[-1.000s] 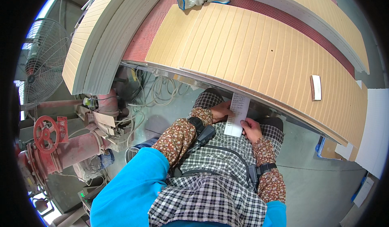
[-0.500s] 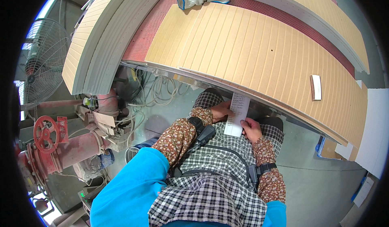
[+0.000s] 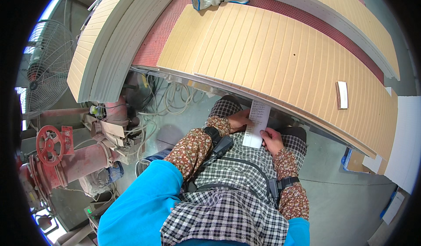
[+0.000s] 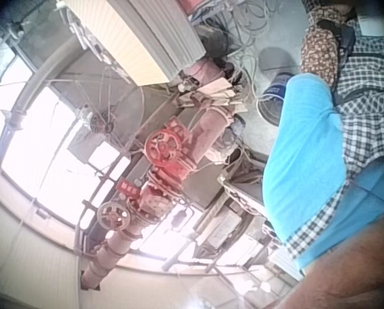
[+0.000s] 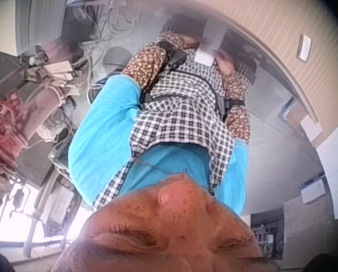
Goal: The recorder uses a white marking tool to draw vertical lines on wooden panels on a workbench.
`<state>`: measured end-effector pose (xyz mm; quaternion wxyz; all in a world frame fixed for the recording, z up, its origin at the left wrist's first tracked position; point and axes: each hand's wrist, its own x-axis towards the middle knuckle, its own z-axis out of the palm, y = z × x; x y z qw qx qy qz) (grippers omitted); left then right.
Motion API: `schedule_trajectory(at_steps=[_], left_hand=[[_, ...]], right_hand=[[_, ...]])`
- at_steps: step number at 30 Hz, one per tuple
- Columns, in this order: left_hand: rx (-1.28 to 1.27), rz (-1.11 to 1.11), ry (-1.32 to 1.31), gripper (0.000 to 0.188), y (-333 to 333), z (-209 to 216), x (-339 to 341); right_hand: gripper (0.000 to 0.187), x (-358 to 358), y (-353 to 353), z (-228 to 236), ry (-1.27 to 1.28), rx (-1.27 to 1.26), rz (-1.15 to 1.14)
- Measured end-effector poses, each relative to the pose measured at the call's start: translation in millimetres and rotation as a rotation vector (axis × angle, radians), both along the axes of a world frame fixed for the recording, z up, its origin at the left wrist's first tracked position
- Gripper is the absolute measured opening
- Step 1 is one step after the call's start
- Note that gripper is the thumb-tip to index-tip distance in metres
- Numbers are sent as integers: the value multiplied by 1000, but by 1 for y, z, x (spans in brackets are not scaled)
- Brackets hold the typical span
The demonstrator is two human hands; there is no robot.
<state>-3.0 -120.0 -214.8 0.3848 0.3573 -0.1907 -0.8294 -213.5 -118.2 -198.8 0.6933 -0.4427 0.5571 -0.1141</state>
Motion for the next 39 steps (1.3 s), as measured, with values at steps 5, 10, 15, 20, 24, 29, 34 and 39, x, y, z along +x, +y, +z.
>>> schedule_trajectory(at_steps=[5,10,15,20,24,29,34,39], left_hand=[[-5,3,16,66,0,-3,0],[-49,-27,95,61,0,-14,3],[-63,-33,63,61,0,-12,2],[-74,-35,71,63,0,-12,2],[-39,-19,30,64,0,-6,1],[-18,6,57,65,1,-3,0],[-38,-20,26,64,1,-7,2],[-25,-6,42,65,1,-8,1]], right_hand=[[25,0,0,1,-7,3,-8],[23,3,0,5,10,6,2],[23,1,1,2,4,4,-1],[22,0,0,0,-6,1,10],[23,1,0,1,5,3,10],[23,0,0,1,7,-3,19],[20,2,0,4,4,13,4],[20,1,0,2,8,7,2]])
